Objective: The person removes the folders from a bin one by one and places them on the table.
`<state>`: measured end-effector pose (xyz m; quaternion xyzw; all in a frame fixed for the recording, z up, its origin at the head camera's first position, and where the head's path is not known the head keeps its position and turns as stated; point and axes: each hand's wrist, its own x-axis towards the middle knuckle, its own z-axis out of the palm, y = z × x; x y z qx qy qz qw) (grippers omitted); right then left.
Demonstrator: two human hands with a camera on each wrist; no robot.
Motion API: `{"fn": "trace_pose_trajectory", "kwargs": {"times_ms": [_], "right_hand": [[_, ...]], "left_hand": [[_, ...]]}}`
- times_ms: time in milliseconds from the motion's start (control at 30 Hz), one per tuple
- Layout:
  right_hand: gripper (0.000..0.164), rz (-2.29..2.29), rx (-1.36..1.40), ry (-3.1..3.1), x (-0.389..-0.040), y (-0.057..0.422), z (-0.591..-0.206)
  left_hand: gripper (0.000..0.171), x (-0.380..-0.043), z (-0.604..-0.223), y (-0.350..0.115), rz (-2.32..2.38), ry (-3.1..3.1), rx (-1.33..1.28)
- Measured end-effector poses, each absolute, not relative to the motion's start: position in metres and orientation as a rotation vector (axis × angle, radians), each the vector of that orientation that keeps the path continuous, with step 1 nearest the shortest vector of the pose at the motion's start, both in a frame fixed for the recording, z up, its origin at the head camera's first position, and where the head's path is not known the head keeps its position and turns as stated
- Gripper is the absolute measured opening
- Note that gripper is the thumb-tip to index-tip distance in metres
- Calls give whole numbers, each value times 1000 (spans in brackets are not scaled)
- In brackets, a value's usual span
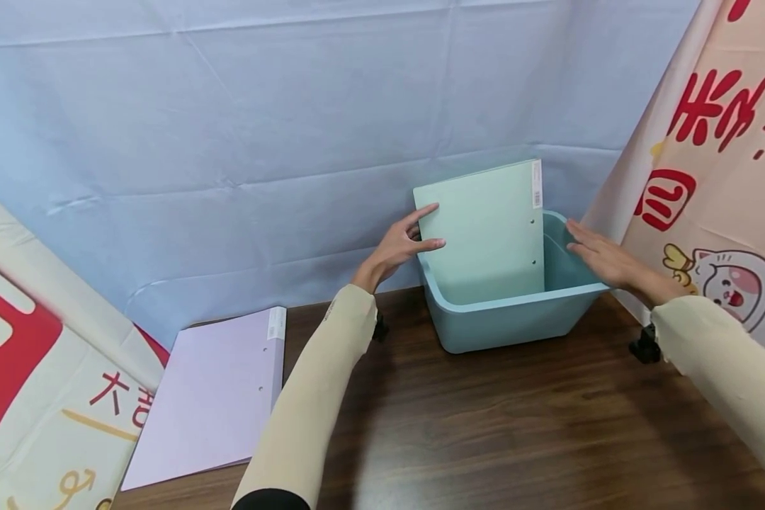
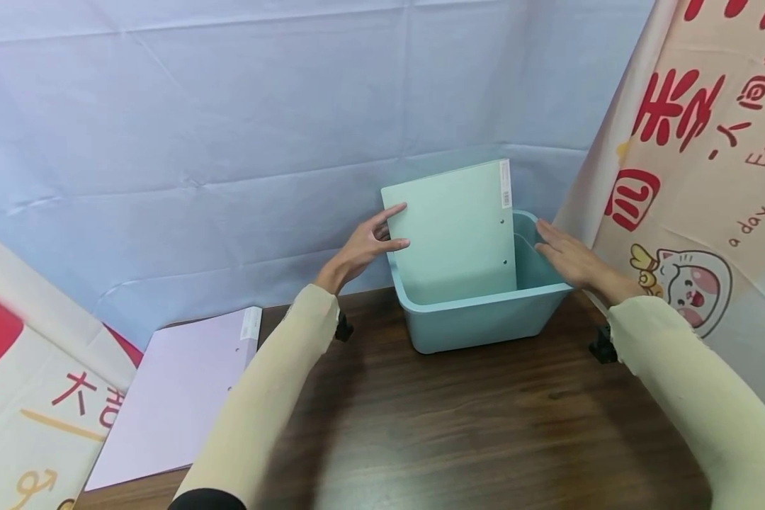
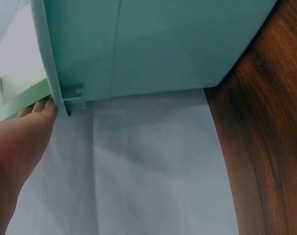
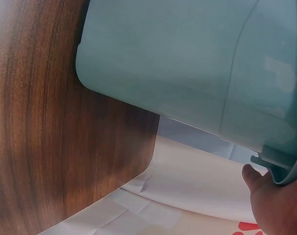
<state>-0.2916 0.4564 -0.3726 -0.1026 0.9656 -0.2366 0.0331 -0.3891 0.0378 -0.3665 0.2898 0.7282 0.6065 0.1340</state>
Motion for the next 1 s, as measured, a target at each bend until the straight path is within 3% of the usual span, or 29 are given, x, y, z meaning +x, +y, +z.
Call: {"fn": "trace_pose_trajectory", "kwargs": {"times_ms": [1000], "right_hand": [[66, -739, -295, 2981, -295, 456, -376]], "left_hand": [[80, -374, -362, 79, 1798, 2288, 964]]}}
